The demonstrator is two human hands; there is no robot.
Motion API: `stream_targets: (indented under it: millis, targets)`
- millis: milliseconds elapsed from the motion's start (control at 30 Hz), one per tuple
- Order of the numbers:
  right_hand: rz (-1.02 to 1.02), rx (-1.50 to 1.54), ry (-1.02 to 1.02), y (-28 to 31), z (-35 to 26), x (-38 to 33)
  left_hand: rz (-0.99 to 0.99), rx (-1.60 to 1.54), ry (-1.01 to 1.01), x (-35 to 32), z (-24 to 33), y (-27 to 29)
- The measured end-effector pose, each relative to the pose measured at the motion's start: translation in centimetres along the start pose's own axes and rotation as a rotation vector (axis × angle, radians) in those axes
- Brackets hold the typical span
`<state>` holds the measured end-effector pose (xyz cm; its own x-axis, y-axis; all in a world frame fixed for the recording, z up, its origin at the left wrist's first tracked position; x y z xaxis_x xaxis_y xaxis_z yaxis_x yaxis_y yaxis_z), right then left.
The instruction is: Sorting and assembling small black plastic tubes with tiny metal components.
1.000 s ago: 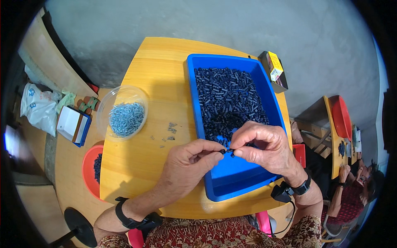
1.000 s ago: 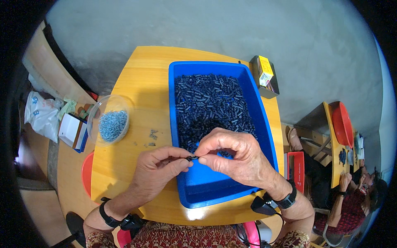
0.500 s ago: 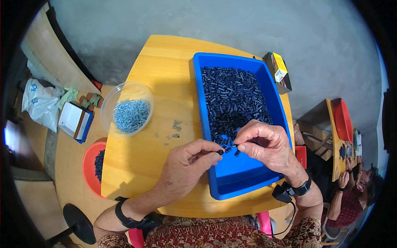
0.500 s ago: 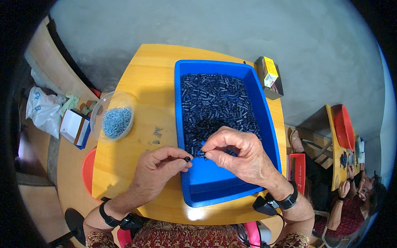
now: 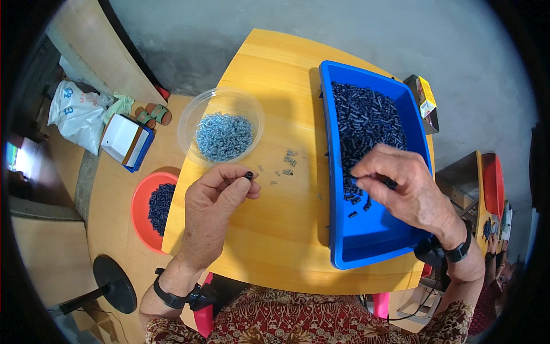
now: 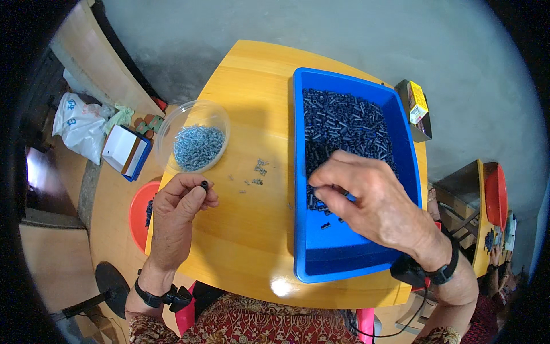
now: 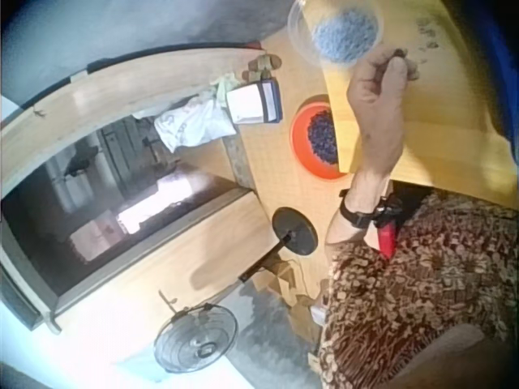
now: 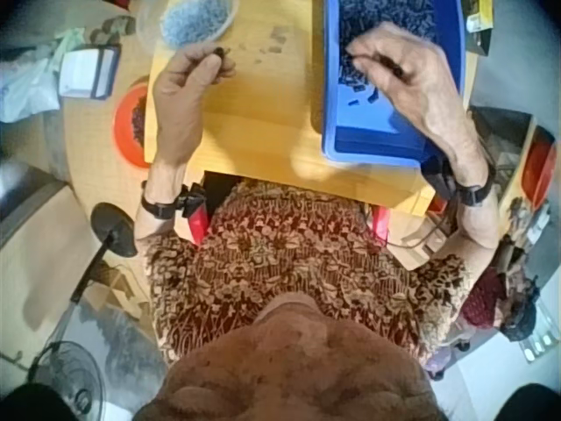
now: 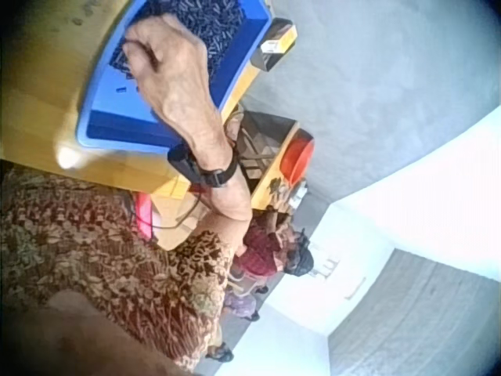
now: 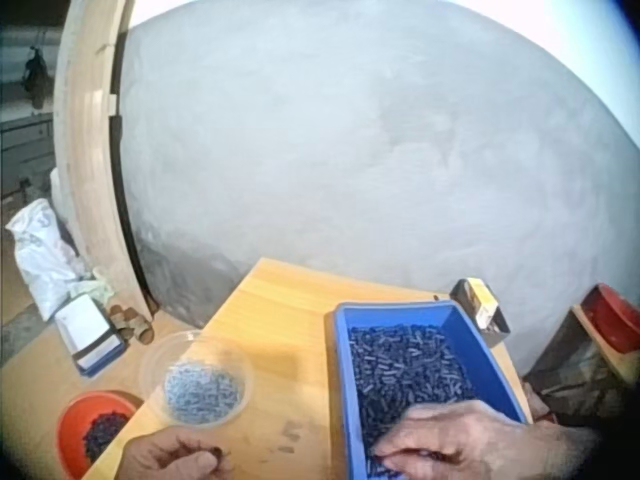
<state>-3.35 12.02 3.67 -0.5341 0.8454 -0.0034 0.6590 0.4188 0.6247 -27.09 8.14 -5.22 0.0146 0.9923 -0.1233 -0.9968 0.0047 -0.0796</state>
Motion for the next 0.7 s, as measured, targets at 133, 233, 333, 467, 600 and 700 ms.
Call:
stream_targets:
  millis: [133,233,333,467,600,700]
  targets:
    - [-0.131,-0.218,0.270,-3.4,-2.0,3.3,0.017,-0.024,0.022,-0.4,-0.9,0.5]
    - [-0.230,-0.293,0.331,-6.9,-1.3,4.9,0.001,-0.054,0.041,-0.4,-1.4,0.8]
    - [-0.269,-0.421,0.390,-8.8,-1.8,5.8,0.001,-0.092,0.046,-0.5,-1.6,1.0]
    - [-0.294,-0.389,0.245,-9.6,-0.1,8.0,0.004,-0.080,0.064,-0.6,-2.0,1.6]
    - [-0.328,-0.439,0.082,-9.7,1.6,9.1,-0.003,-0.111,0.086,-0.5,-2.6,1.7]
    - [-0.339,-0.398,0.044,-9.9,1.7,9.3,-0.007,-0.128,0.101,-0.4,-3.0,1.3]
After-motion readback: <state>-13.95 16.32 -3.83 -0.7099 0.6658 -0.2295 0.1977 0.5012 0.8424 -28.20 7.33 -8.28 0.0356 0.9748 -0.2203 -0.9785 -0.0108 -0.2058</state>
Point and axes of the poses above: each hand's wrist, its own x-axis towards the middle knuckle, its own y-axis out of the back of the hand, z = x × y, the point moved 8 cm from there along x, towards the middle knuckle, and after that the axes turned 9 degrees about x, right-handed, at the moved point
